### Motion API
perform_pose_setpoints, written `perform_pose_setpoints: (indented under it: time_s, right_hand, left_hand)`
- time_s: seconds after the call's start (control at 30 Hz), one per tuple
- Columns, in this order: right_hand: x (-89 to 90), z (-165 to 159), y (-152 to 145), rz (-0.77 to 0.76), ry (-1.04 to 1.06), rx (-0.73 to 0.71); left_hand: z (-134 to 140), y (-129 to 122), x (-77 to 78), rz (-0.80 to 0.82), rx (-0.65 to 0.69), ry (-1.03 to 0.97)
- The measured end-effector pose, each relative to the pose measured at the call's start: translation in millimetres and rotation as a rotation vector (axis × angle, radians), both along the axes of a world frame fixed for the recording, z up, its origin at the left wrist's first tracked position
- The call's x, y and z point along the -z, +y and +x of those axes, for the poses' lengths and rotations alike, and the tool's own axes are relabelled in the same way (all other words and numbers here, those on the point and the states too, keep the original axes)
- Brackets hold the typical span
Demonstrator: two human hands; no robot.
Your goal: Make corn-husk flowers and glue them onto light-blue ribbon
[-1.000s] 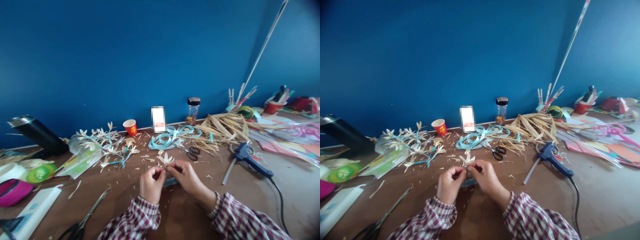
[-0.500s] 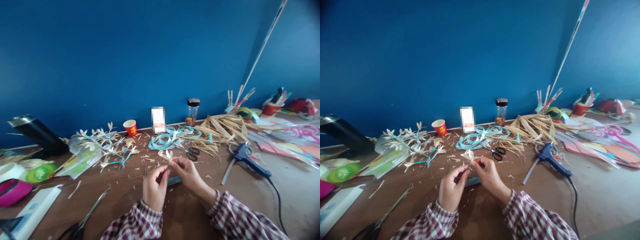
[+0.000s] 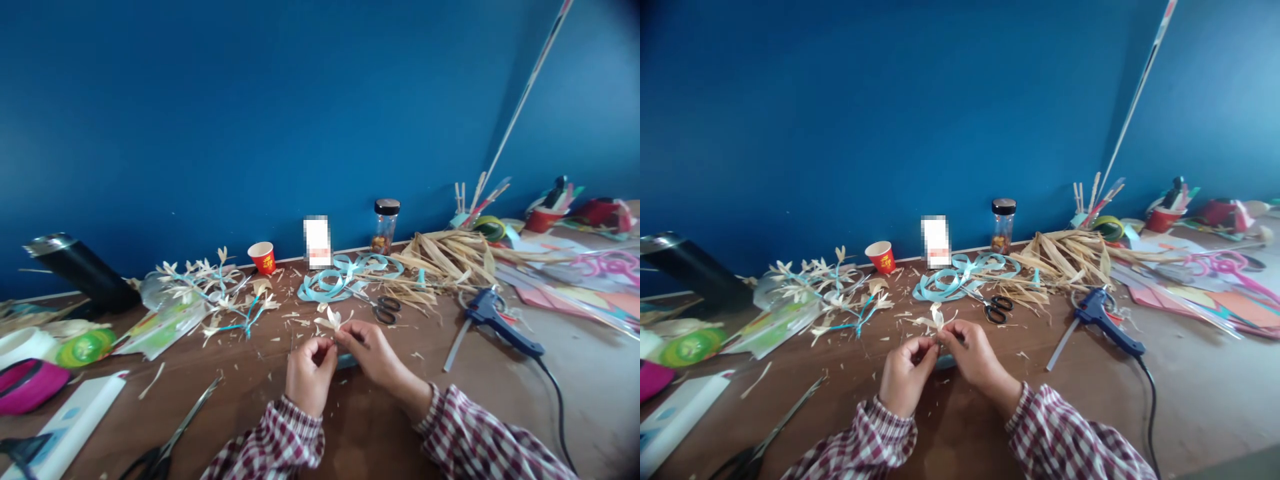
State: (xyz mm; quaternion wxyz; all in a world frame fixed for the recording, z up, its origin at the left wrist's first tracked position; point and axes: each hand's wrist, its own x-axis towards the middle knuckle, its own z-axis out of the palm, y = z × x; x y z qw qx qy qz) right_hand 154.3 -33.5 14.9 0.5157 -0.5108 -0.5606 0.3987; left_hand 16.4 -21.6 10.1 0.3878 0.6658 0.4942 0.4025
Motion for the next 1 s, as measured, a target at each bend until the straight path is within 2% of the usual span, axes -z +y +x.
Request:
perform_pose_setpoints:
  time_s: [0.17,0.27,0.4,0.5,0.67,0.77,0.87,1.0]
  right_hand:
    - [2.1,3,1,-0.051,-0.029,-0.011]
    - [-0.4,9,2,-0.094,-0.053,0.002]
    - [-13.5,25,2,-0.062,-0.197,0.035]
    - [-25.0,40,0,0.001,-0.350,0.117]
    - [-26.4,58,-1,0.077,-0.726,0.357]
    - [-19.0,54,-1,0.154,-0.926,0.331]
    - [-13.1,40,-2,0.257,-0.926,0.261]
    - [-8.4,22,-4,0.287,-0.796,0.156]
  left_hand:
    - [-7,6,-1.2,0.021,-0.063,0.005]
    - [-14,15,-0.8,0.069,-0.156,0.003]
    - [-28,30,0.7,0.108,-0.276,0.041]
    - [-35,39,4.1,0.104,-0.331,0.057]
    - [-37,42,11.7,0.068,-0.285,0.182]
    - [-34,40,11.9,0.100,-0.203,0.361]
    - [-32,37,8.7,0.153,-0.139,0.508]
    - [-31,35,4.7,0.183,-0.117,0.576]
